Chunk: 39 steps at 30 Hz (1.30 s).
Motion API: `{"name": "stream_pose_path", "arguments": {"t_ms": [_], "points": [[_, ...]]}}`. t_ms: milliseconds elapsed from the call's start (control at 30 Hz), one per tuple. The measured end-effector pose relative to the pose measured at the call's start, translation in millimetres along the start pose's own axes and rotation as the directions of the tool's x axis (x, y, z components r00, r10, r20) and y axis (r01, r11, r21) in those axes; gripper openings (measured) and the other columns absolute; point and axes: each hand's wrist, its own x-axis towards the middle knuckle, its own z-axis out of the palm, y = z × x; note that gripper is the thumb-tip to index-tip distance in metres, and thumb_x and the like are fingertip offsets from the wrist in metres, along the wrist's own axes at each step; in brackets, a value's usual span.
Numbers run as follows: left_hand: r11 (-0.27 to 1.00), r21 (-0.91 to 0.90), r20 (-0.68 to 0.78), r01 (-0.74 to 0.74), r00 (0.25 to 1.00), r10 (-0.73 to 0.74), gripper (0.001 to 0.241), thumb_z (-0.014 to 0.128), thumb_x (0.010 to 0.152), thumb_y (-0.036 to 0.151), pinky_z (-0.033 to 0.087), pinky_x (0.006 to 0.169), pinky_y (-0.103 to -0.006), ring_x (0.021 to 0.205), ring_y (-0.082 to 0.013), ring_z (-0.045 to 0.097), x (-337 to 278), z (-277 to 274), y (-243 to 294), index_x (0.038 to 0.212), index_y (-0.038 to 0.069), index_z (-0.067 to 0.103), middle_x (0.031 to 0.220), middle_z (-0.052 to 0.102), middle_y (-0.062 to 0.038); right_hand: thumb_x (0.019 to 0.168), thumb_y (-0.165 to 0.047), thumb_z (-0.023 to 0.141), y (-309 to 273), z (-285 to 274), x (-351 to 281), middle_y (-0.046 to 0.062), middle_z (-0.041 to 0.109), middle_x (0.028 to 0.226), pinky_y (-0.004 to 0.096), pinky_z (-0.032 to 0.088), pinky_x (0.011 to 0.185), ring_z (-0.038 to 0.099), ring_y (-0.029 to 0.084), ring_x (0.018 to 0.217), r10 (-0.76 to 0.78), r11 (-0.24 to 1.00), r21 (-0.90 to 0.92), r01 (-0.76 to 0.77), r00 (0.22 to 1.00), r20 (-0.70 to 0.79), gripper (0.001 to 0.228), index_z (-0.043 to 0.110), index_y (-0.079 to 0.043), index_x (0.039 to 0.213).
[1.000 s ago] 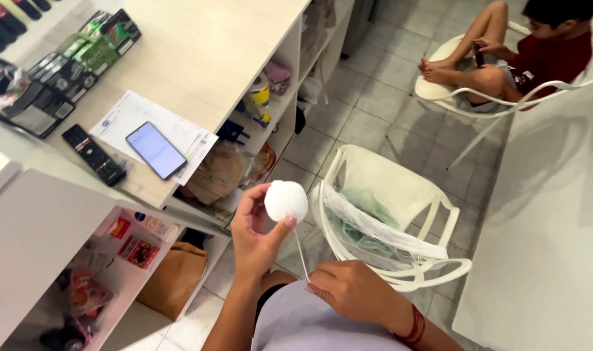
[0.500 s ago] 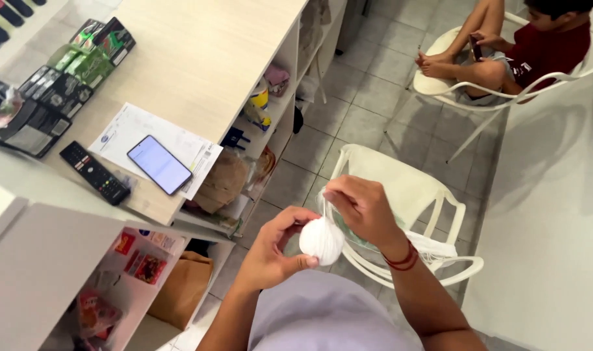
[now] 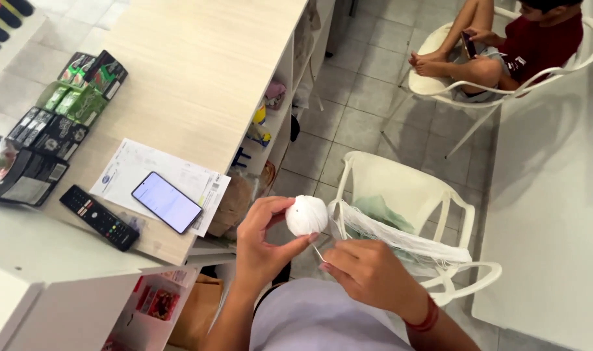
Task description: Winding a ball of white string by hand at a counter in a shop.
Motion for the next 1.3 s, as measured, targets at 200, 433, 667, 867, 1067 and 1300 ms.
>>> {"name": "stream_pose_path", "arguments": {"t_ms": [200,433,667,867,1067,1300], "points": [[0.979,-0.159,0.293,0.125,0.953,-0.074,0.055,0.093,0.071,0.023,0.06,0.092,-0.0274,0.106,-0.0165,0.068,13,-18,-18,0.117,0.007,0.069,0.114,0.07,-0.008,0.103,-0.02,0.057,25,-18,46,0.0,0.039,0.066,0.031,0.029,0.045,0.033,0.016,0.051,-0.075,0.996,0.029,0.079,0.99,-0.119,0.017,0.062,-0.012,0.089],[0.89,-0.427,0.433,0.159,0.9,0.047,0.056,0.092,0.072,0.018,0.063,0.098,-0.0322,0.112,-0.021,0.068,22,-27,-30,0.12,0.007,0.066,0.118,0.067,-0.011,0.105,-0.028,0.053,73,48,57,0.001,0.053,0.068,0.027,0.039,0.055,0.045,0.013,0.057,0.18,0.968,0.205,-0.143,0.968,-0.174,0.029,0.058,-0.007,0.086],[0.976,-0.21,0.064,-0.052,0.996,0.066,0.058,0.095,0.069,0.02,0.063,0.091,-0.0291,0.109,-0.0231,0.068,49,-34,-46,0.116,0.003,0.066,0.116,0.067,-0.015,0.101,-0.009,0.055,48,76,24,0.007,0.057,0.072,0.041,0.038,0.048,0.053,0.026,0.055,0.173,0.985,-0.012,-0.172,0.98,0.101,0.016,0.055,-0.006,0.085],[0.986,-0.051,0.172,-0.159,0.971,0.165,0.053,0.095,0.071,0.021,0.059,0.093,-0.0312,0.108,-0.0217,0.07,65,-37,-67,0.115,0.008,0.068,0.116,0.069,-0.009,0.101,-0.013,0.06,29,11,56,0.0,0.048,0.066,0.029,0.037,0.046,0.042,0.016,0.052,0.05,0.996,0.08,-0.045,0.996,-0.067,0.013,0.061,-0.009,0.089],[0.953,-0.289,0.42,-0.097,0.881,0.217,0.053,0.093,0.072,0.026,0.059,0.092,-0.0294,0.107,-0.0202,0.07,67,-34,-61,0.114,0.006,0.069,0.116,0.07,-0.01,0.106,-0.014,0.05,68,13,88,0.0,0.055,0.067,0.025,0.037,0.049,0.04,0.011,0.05,0.113,0.993,0.054,-0.101,0.943,-0.314,0.02,0.06,-0.008,0.09],[0.825,-0.562,0.349,0.061,0.921,0.169,0.06,0.094,0.071,0.017,0.062,0.097,-0.0314,0.111,-0.0235,0.066,70,-30,-63,0.121,0.002,0.063,0.117,0.065,-0.015,0.088,-0.004,0.07,80,79,55,-0.002,0.055,0.069,0.028,0.04,0.046,0.048,0.01,0.055,0.332,0.939,0.167,-0.301,0.92,-0.208,0.014,0.059,-0.011,0.092]]}}
